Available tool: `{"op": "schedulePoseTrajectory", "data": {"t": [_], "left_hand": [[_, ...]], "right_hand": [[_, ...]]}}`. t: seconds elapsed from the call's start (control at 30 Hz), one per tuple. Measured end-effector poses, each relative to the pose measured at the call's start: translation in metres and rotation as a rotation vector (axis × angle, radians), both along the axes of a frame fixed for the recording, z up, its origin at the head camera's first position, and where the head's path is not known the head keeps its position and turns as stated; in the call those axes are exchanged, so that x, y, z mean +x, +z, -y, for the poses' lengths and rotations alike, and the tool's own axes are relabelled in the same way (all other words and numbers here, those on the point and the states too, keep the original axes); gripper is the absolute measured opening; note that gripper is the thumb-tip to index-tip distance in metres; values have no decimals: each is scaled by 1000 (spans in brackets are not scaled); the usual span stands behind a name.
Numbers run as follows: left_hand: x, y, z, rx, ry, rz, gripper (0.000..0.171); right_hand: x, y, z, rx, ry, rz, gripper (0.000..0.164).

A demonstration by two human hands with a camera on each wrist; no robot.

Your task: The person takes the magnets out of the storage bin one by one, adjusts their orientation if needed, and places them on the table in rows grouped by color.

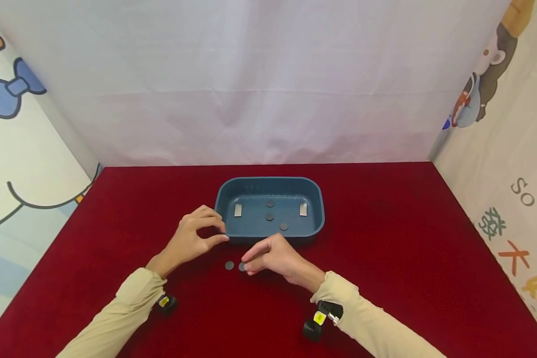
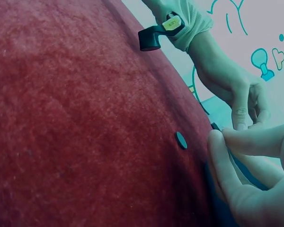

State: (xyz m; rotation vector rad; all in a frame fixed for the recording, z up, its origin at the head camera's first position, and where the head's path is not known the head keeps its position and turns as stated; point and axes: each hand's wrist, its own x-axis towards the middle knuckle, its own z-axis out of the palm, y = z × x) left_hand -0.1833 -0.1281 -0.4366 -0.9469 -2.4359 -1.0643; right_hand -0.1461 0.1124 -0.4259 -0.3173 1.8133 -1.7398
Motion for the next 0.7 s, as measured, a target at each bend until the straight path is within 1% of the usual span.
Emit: {"op": "schedulePoseTrajectory", "data": {"t": [0.17, 0.4, 0.7], "left_hand": [[0, 0, 0, 0, -2, -2, 12], [1, 1, 1, 0, -6, 2, 12], [0, 2, 0, 6, -5, 13, 13]], "right_hand": [[-1, -4, 1, 6, -9, -10, 25], [-1, -7, 4, 31, -29, -32, 23], [2, -10, 5, 65, -55, -38, 20]]}}
